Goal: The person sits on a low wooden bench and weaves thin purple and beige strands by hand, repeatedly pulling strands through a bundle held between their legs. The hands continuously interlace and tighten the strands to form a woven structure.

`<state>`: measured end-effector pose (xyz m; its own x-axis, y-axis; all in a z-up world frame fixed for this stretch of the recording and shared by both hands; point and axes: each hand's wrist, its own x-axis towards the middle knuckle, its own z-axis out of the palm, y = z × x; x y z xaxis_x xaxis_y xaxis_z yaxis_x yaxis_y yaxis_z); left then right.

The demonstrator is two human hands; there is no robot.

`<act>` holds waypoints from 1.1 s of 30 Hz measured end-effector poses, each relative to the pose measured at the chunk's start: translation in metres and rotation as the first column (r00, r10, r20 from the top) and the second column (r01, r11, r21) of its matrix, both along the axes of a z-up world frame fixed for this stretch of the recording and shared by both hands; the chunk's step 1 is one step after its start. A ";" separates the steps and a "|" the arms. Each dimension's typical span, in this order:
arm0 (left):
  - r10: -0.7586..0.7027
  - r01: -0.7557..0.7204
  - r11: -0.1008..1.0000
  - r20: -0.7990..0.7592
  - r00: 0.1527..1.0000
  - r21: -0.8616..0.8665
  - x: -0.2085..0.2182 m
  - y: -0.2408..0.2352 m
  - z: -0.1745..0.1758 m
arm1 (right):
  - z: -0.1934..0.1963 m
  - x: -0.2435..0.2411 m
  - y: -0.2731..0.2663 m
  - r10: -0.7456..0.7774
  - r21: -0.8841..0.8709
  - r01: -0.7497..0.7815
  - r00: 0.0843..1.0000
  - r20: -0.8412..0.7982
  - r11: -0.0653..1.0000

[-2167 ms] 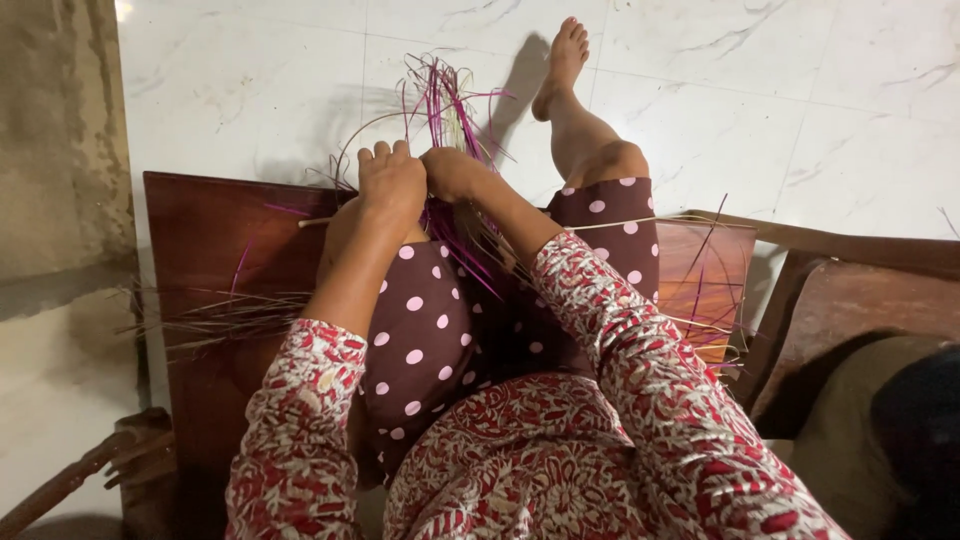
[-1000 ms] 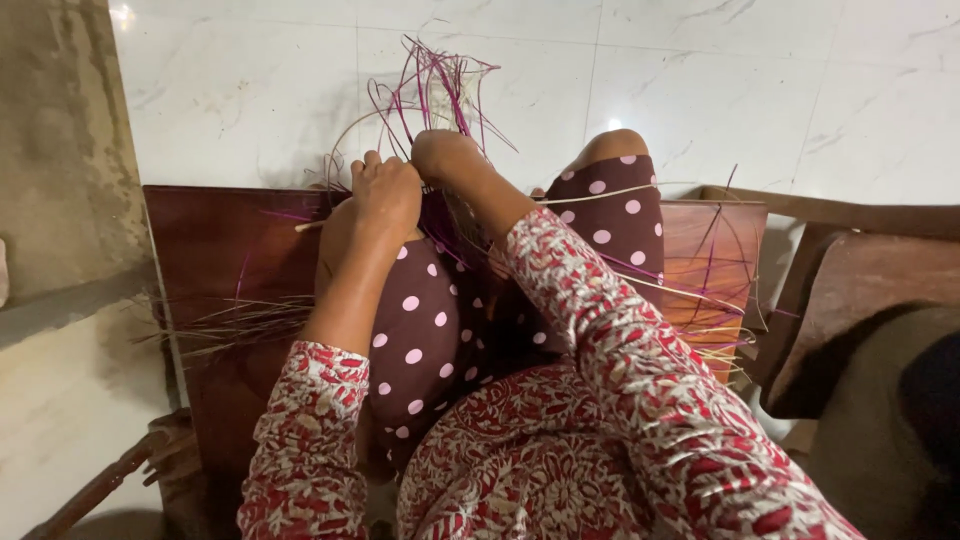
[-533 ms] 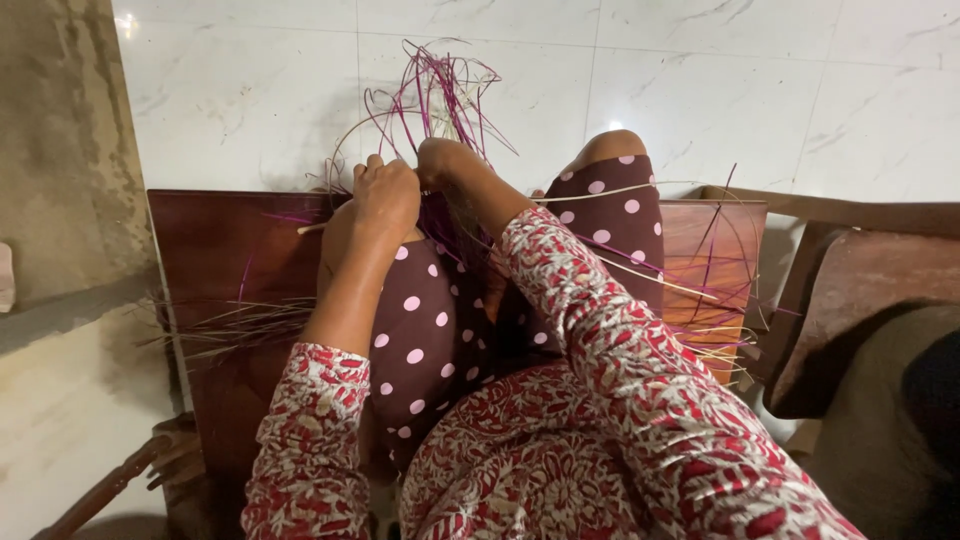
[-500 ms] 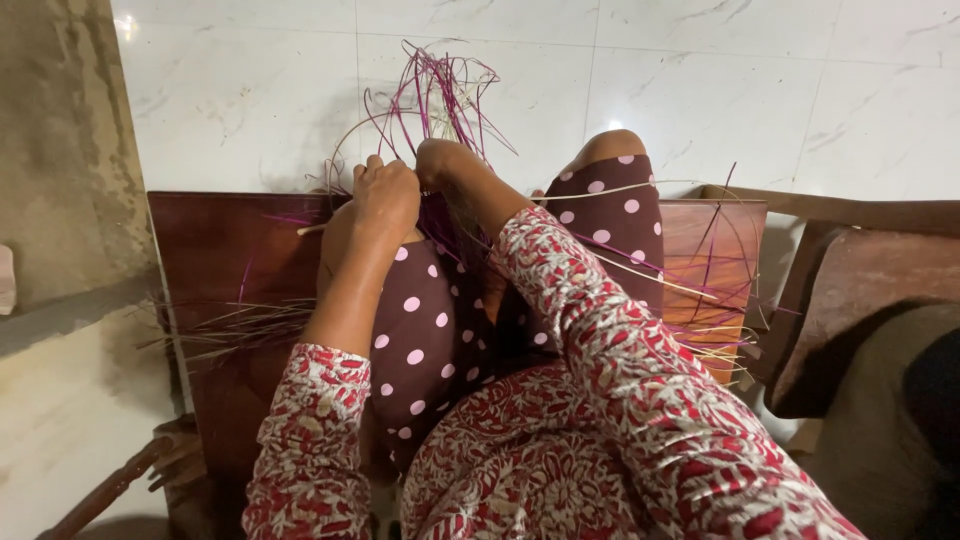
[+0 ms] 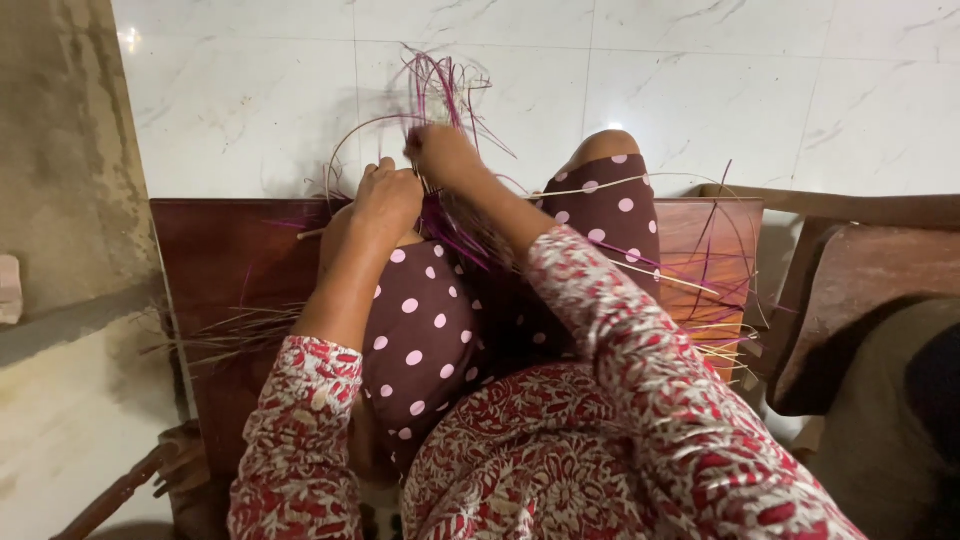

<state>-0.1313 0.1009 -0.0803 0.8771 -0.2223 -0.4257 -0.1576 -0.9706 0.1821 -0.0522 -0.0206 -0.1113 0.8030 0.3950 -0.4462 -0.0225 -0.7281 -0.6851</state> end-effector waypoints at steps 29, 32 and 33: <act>-0.093 0.117 0.925 -0.083 0.992 0.362 -0.007 -0.046 0.039 | 0.018 -0.055 -0.120 -0.254 0.050 0.266 0.952 -0.172 0.963; -0.073 0.103 0.928 -0.096 0.993 0.358 -0.005 -0.046 0.041 | -0.008 -0.050 -0.121 -0.218 0.059 0.232 0.959 -0.183 0.971; -0.070 0.103 0.931 -0.105 0.992 0.349 -0.005 -0.047 0.042 | -0.021 -0.047 -0.121 -0.229 0.030 0.237 0.959 -0.170 0.971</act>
